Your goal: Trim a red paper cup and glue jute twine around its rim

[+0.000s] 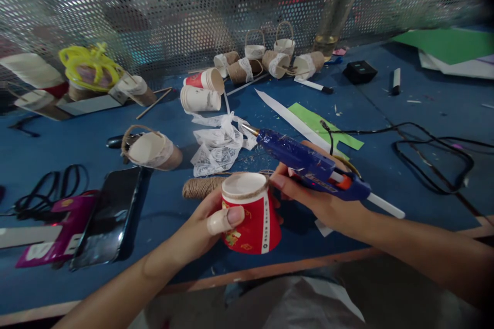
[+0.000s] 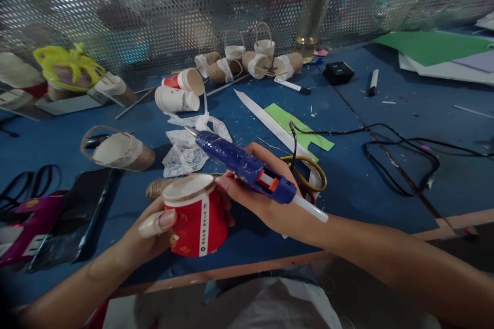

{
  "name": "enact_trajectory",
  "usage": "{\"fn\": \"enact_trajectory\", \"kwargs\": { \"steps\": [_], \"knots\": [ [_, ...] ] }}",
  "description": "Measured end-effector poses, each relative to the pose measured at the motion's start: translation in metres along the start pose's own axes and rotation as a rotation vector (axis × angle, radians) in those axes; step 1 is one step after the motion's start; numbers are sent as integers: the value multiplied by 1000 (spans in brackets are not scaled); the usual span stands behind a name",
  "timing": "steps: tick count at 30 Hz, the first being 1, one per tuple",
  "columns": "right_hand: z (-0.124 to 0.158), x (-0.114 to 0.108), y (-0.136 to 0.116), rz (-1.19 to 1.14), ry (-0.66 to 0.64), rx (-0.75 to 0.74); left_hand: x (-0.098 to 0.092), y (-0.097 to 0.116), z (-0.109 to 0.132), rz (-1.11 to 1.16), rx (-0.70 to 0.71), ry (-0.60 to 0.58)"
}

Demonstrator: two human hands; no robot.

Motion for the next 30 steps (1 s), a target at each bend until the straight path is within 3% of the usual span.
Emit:
{"fn": "enact_trajectory", "kwargs": {
  "steps": [15, 19, 30],
  "knots": [
    [-3, 14, 17, -225, -107, 183, 9, 3, 3, 18, -10, -46],
    [-2, 14, 21, -218, -113, 198, 6, 4, 2, 37, 13, -32],
    [-2, 10, 15, -116, -130, 129, 11, 7, 2, 32, 14, -131]
  ]
}}
Point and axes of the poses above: each hand's wrist, its own z-axis away from the middle knuckle, its own x-axis out of the palm, y = z × x, the point moved 9 cm from there along -z, towards the middle knuckle, and after that the axes turned 4 degrees about -x, right-handed, at the moved point
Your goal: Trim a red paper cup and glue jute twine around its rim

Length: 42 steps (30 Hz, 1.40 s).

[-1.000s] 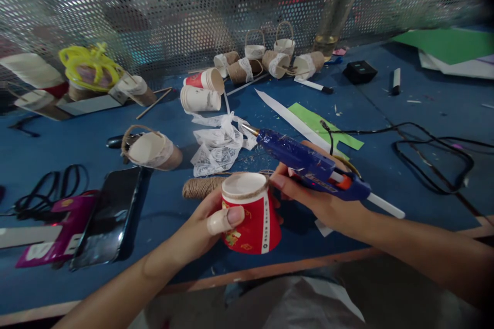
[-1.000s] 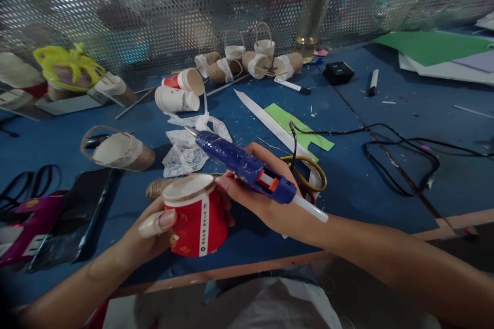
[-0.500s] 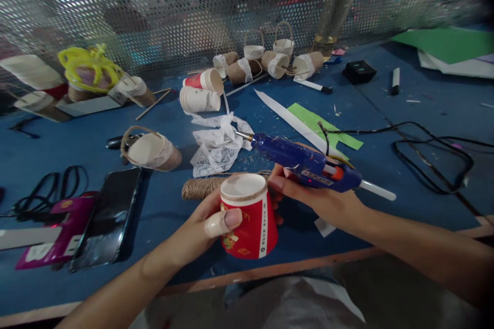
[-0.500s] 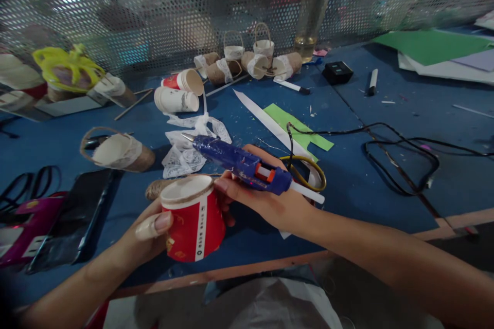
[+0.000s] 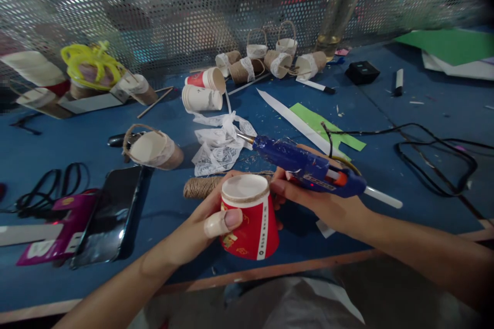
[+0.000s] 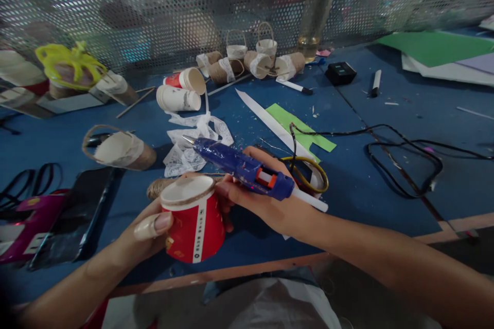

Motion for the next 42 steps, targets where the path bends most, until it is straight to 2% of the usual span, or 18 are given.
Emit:
{"fn": "enact_trajectory", "kwargs": {
  "steps": [4, 12, 15, 22, 27, 31, 37, 42],
  "knots": [
    [0, -5, -6, 39, 48, -57, 0, 0, -1, 30, 14, -36],
    [5, -8, -22, 123, 88, -200, -4, 19, -4, 67, 120, 62],
    [7, -7, -31, 191, 89, -262, -2, 21, -3, 13, 114, 41],
    [11, -17, -40, 273, 159, -392, -22, 19, 2, 9, 113, 187],
    [13, -15, -49, 344, 88, -498, -25, 26, 4, 33, 140, 208],
    [16, -13, -44, 329, 16, -519, -18, 32, 2, 34, 151, 170],
    [17, -10, -37, 290, -52, -520, -25, 35, 6, -17, 217, 257],
    [18, -13, -36, 316, -32, -527, -34, 34, 10, -67, 267, 320]
  ]
}}
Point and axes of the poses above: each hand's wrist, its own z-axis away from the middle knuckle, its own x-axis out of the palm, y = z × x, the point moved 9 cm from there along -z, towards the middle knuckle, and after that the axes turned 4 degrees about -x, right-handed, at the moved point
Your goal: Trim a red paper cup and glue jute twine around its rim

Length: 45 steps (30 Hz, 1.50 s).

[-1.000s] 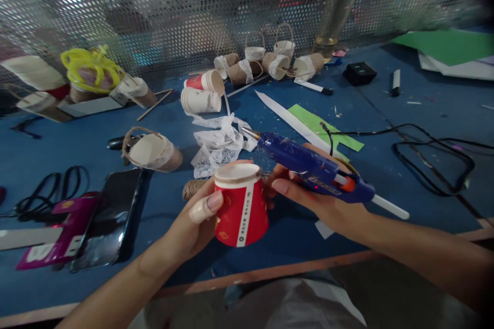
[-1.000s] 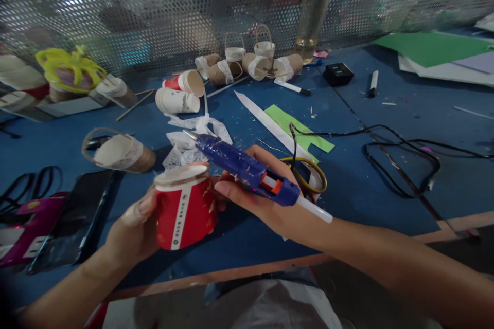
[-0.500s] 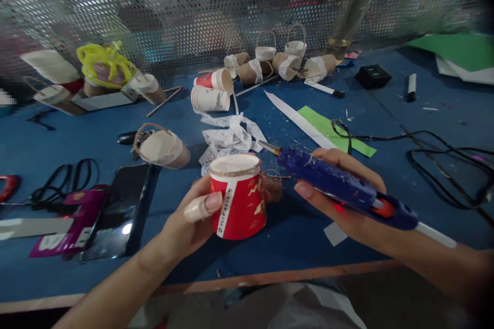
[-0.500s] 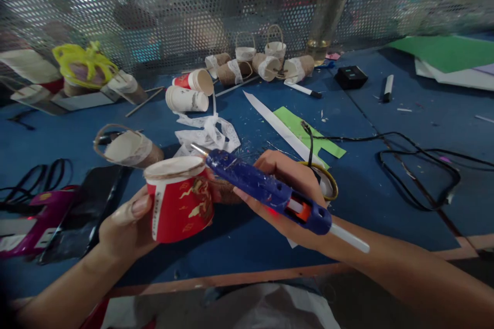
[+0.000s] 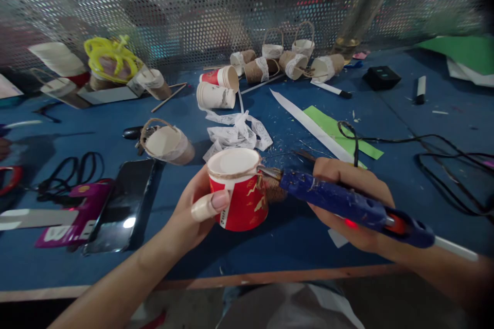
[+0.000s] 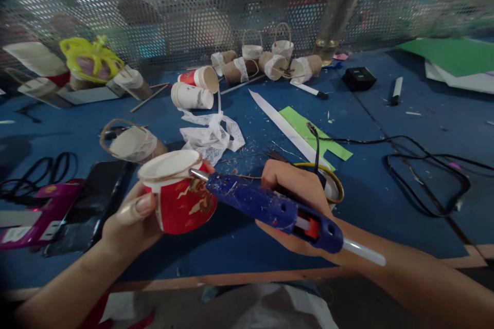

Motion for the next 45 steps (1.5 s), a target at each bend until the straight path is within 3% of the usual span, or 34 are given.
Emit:
{"fn": "enact_trajectory", "kwargs": {
  "steps": [7, 12, 37, 45],
  "knots": [
    [-1, 1, -5, 58, -54, -20, -3, 9, 1, -118, 155, -2],
    [-1, 1, -6, 127, -94, -3, -8, 9, 4, -149, 188, 27],
    [4, -3, -2, 264, -117, 36, -9, 17, 7, -256, 254, 78],
    [4, -5, 2, 260, -84, 82, -22, 7, 6, -228, 180, 76]
  ]
}}
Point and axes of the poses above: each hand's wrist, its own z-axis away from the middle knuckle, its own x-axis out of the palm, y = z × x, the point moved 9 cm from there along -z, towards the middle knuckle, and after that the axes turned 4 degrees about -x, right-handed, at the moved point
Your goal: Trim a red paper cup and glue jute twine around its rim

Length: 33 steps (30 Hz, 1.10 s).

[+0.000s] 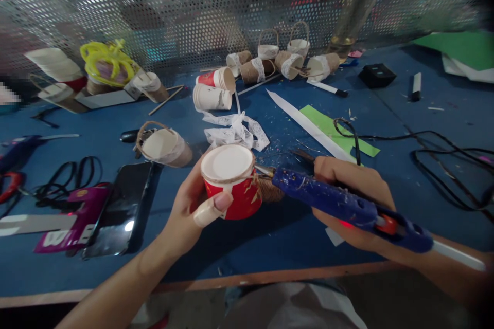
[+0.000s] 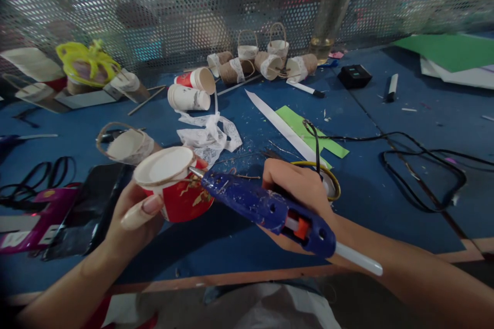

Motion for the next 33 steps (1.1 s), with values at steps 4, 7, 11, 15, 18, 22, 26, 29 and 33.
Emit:
{"fn": "enact_trajectory", "kwargs": {
  "steps": [4, 7, 11, 15, 18, 22, 26, 29, 33],
  "knots": [
    [0, 3, -5, -23, -14, -20, 5, -2, -1, 42, -10, -45],
    [-1, 3, -6, 7, -26, -2, 5, -1, -1, 32, -14, -34],
    [-3, -1, -5, 22, -11, 11, 6, 4, -2, -17, -28, -23],
    [-5, 0, -3, 42, -15, 15, 13, 7, -4, 33, -39, -47],
    [-5, 2, -6, -5, -23, -20, 17, 10, -6, 63, -25, -51],
    [-5, 2, -4, -48, -11, 12, 16, 11, -7, 92, -30, 0],
    [-5, 4, 3, -93, -32, 71, 17, 10, -8, 136, -79, 10],
    [-5, 2, 9, -106, 5, 112, 20, 9, -8, 175, -119, -14],
    [-3, -1, 11, -114, 55, 136, 21, 9, -9, 203, -113, -15]
  ]
}}
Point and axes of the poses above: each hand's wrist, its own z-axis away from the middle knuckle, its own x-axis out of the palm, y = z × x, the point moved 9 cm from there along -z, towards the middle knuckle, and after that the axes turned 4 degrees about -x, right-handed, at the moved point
